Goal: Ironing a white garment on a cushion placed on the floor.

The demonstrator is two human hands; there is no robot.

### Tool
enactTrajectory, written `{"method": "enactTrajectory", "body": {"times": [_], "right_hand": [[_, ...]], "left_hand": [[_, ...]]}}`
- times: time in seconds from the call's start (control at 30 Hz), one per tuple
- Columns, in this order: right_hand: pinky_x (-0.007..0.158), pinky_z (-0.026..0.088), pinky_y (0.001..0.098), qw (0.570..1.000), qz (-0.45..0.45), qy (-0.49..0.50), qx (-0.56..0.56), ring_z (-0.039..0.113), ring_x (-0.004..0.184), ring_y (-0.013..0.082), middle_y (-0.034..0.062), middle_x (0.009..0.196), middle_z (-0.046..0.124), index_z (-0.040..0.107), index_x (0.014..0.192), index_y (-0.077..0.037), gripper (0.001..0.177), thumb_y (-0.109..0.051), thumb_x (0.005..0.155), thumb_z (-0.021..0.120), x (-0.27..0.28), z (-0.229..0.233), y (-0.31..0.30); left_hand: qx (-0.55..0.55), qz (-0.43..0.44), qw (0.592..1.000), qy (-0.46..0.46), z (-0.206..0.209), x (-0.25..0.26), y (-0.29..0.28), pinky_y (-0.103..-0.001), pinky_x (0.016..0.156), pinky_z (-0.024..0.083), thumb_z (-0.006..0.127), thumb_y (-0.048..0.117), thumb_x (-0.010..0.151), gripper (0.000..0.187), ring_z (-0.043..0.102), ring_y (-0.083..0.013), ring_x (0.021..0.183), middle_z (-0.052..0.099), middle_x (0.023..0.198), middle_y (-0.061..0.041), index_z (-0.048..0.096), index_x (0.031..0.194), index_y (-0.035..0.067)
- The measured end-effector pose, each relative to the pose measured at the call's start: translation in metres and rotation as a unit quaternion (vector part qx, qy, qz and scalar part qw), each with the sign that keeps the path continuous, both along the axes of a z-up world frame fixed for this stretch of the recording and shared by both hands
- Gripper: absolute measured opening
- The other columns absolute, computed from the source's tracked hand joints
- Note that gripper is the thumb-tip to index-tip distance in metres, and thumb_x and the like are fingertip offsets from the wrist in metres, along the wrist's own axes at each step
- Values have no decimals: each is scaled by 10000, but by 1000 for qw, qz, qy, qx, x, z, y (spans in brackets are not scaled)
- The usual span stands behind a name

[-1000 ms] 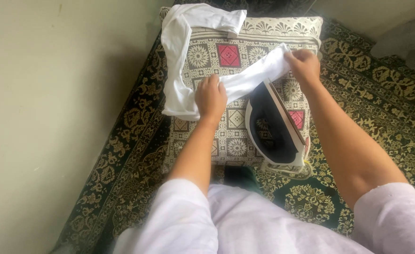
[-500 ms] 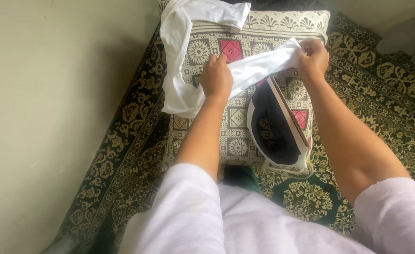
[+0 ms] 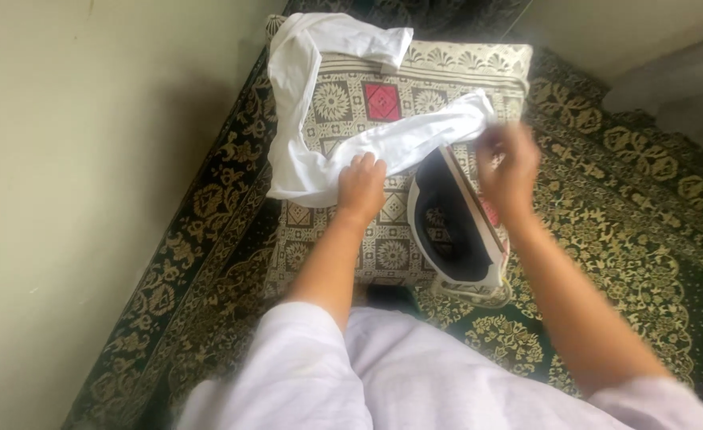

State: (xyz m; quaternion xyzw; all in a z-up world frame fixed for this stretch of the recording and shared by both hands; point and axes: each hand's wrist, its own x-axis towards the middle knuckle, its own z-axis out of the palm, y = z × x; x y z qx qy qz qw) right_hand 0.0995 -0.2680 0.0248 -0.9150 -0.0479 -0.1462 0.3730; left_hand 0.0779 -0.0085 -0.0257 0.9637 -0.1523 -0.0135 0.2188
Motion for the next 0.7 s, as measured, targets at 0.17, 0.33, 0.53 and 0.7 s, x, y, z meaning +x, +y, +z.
{"method": "enactTrajectory", "body": {"times": [0.17,0.33,0.53,0.7], "right_hand": [[937,523,477,982,152,107,-32,624,1086,435,216,1224,621,569,1289,-7,491,-24,810,676,-123,63,85],[804,555,487,962,105,196,-158,585,1082,459,197,1246,524,480,1376,-50,638,-3,765,659,-137,20,102],[737,559,515,936,77,282,-198,633,939,432,237,1201,515,430,1447,-134,640,19,848,593,-125,20,102],[708,554,541,928,82,292,-215,649,840,465,276,1051,567,400,1501,-144,698,29,860,616,-128,0,94]], "left_hand": [[70,66,995,13,-1,-11,2,-475,732,528,648,69,797,122,640,-328,972,653,998,-101,684,909,100],[129,69,989,29,-19,-24,13,-433,765,556,610,105,883,96,659,-292,997,664,1003,-80,703,897,125],[161,82,983,34,-8,-32,20,-428,737,558,616,112,880,98,666,-280,977,673,995,-68,709,908,121],[185,88,976,80,-6,-31,19,-433,776,557,621,125,871,114,666,-278,1001,684,1007,-66,730,903,132]]}}
